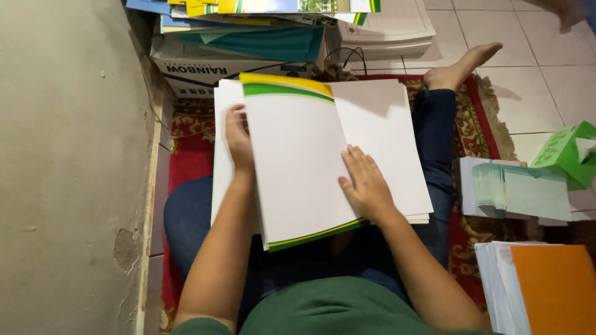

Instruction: The person is manually folding printed brochures one by one, aligning the edges and creasing the paper with their hands while sitting on the floor.

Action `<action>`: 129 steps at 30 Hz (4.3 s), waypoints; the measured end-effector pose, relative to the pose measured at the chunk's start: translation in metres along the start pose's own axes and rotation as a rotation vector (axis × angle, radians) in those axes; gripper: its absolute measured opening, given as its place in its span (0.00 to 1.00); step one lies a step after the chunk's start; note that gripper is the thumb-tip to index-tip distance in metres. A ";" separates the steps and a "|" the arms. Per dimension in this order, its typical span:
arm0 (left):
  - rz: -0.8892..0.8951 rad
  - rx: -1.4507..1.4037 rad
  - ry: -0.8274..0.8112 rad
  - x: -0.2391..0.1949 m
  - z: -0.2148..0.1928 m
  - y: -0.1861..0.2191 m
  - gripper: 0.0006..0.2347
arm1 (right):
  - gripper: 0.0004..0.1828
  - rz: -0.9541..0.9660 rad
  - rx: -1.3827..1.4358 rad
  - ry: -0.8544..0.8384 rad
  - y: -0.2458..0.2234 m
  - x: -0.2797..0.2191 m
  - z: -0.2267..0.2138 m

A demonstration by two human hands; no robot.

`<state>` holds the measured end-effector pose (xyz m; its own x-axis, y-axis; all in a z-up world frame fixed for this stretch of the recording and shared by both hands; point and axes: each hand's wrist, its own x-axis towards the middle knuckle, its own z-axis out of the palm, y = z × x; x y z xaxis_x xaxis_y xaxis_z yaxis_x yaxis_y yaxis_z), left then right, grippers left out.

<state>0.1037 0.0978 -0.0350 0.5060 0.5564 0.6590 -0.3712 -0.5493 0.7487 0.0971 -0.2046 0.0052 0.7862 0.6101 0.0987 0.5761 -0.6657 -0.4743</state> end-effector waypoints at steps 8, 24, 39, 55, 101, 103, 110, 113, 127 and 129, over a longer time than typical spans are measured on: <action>0.258 0.386 -0.281 0.030 0.014 0.042 0.12 | 0.35 -0.040 -0.301 -0.025 -0.005 0.002 0.011; 0.134 0.772 -1.044 -0.002 0.074 0.069 0.25 | 0.39 -0.064 -0.395 -0.117 0.014 0.054 0.012; 0.140 0.768 -1.050 -0.007 0.073 0.068 0.25 | 0.39 -0.070 -0.403 -0.188 0.021 0.031 0.011; 0.107 0.724 -1.040 -0.009 0.077 0.056 0.25 | 0.38 -0.091 -0.389 -0.126 0.021 0.065 0.011; 0.110 0.694 -1.020 -0.010 0.077 0.052 0.25 | 0.34 -0.184 -0.450 0.022 0.045 0.140 0.024; 0.113 0.709 -1.015 -0.009 0.075 0.055 0.25 | 0.35 -0.118 -0.395 -0.050 0.028 0.109 0.016; 0.092 0.729 -1.019 -0.005 0.070 0.068 0.25 | 0.37 -0.055 -0.445 -0.156 0.007 0.015 0.005; 0.085 0.737 -1.038 -0.006 0.071 0.066 0.25 | 0.37 -0.051 -0.424 -0.191 0.013 0.031 0.006; 0.086 0.720 -1.031 -0.006 0.075 0.059 0.25 | 0.35 -0.127 -0.425 0.025 0.045 0.147 0.020; 0.099 0.718 -1.022 -0.006 0.073 0.062 0.25 | 0.35 -0.100 -0.406 0.018 0.034 0.119 0.015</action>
<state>0.1344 0.0145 0.0025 0.9912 -0.0679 0.1133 -0.0973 -0.9552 0.2795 0.2067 -0.1482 -0.0127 0.7239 0.6747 0.1437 0.6880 -0.7215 -0.0781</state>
